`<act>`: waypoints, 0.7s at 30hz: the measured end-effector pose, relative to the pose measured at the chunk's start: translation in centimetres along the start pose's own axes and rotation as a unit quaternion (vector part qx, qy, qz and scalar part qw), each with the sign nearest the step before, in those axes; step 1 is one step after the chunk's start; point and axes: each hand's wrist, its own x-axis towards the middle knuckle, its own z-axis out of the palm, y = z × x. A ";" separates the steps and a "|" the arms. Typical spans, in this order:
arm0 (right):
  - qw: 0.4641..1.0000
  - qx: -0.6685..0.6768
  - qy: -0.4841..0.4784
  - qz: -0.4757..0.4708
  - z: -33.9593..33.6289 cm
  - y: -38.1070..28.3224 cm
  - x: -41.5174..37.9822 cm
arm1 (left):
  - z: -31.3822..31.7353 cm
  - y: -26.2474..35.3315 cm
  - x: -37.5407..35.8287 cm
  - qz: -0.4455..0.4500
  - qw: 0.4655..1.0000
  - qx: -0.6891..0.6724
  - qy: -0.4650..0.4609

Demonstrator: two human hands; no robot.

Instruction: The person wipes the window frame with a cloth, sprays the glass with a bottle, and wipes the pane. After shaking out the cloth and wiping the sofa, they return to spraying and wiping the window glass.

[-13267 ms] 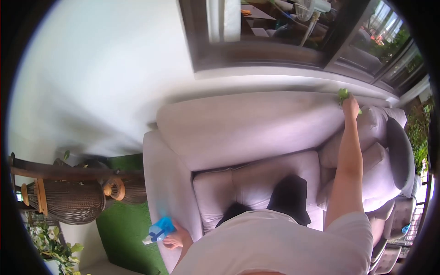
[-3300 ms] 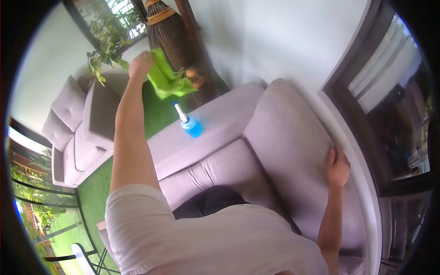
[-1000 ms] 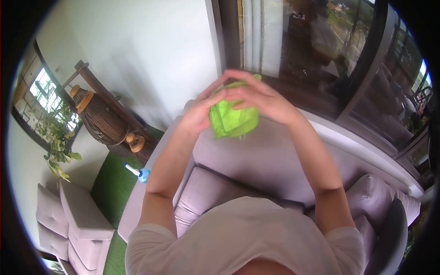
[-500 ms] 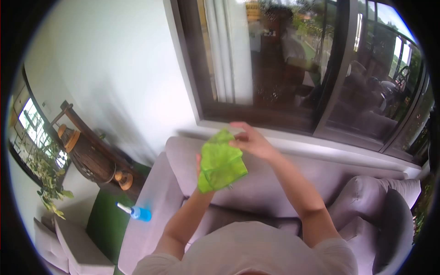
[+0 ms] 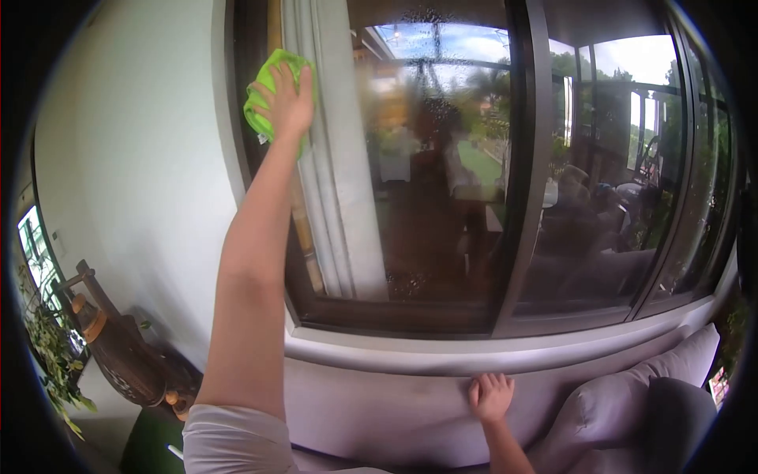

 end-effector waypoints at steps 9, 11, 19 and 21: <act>0.997 0.023 0.066 -0.024 1.5 0.5 -0.2 | 12.1 19.3 -11.7 0.390 0.919 -0.029 -0.042; 0.998 0.008 0.062 -0.019 1.1 0.4 -0.3 | 10.4 17.1 -13.3 0.466 0.880 -0.004 -0.096; 0.997 0.029 0.068 -0.015 1.0 0.2 0.0 | 1.2 -4.9 -3.3 0.224 0.971 0.083 0.004; 0.998 0.032 0.057 -0.004 0.8 0.1 -0.3 | 2.7 -3.6 -8.0 0.200 0.976 0.090 0.009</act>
